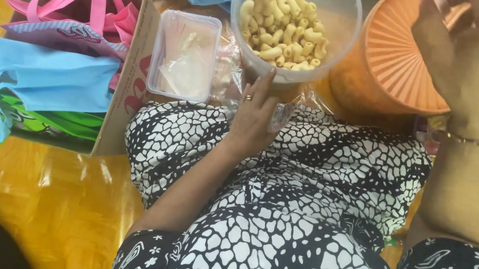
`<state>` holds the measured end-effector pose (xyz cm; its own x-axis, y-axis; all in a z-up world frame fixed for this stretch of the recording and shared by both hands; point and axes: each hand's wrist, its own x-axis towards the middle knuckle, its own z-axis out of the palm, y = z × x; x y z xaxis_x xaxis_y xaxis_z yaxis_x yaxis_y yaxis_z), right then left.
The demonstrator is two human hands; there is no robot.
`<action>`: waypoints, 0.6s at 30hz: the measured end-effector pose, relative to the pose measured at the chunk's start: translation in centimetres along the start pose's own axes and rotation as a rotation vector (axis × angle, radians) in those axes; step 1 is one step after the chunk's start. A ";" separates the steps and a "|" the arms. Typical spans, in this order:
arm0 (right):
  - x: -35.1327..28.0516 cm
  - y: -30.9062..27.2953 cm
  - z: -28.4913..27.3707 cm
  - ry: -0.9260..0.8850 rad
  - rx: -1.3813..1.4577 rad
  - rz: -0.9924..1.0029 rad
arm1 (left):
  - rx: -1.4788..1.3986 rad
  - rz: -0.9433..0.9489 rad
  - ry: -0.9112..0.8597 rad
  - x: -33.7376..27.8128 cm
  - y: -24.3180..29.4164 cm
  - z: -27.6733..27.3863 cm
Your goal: Filling a blue gift bag with various snacks using hands and a scoop.
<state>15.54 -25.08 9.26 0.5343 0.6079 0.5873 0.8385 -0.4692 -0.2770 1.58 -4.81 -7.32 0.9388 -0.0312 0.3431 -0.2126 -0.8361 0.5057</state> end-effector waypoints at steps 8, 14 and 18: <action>-9.2 3.3 2.3 -0.208 -0.936 0.237 | -0.521 -0.053 0.185 0.2 0.4 -4.0; -12.6 2.1 3.8 -0.378 -0.688 0.392 | -0.902 -0.369 0.136 0.4 2.0 -7.3; -12.8 1.5 3.0 -0.279 -0.494 0.371 | -0.879 -0.372 0.149 0.1 1.8 -7.1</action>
<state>10.32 -31.63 -0.97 0.8405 0.4615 0.2839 0.4823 -0.8760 -0.0039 -0.62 -2.40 -0.78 0.9560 0.2729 0.1075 -0.0924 -0.0678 0.9934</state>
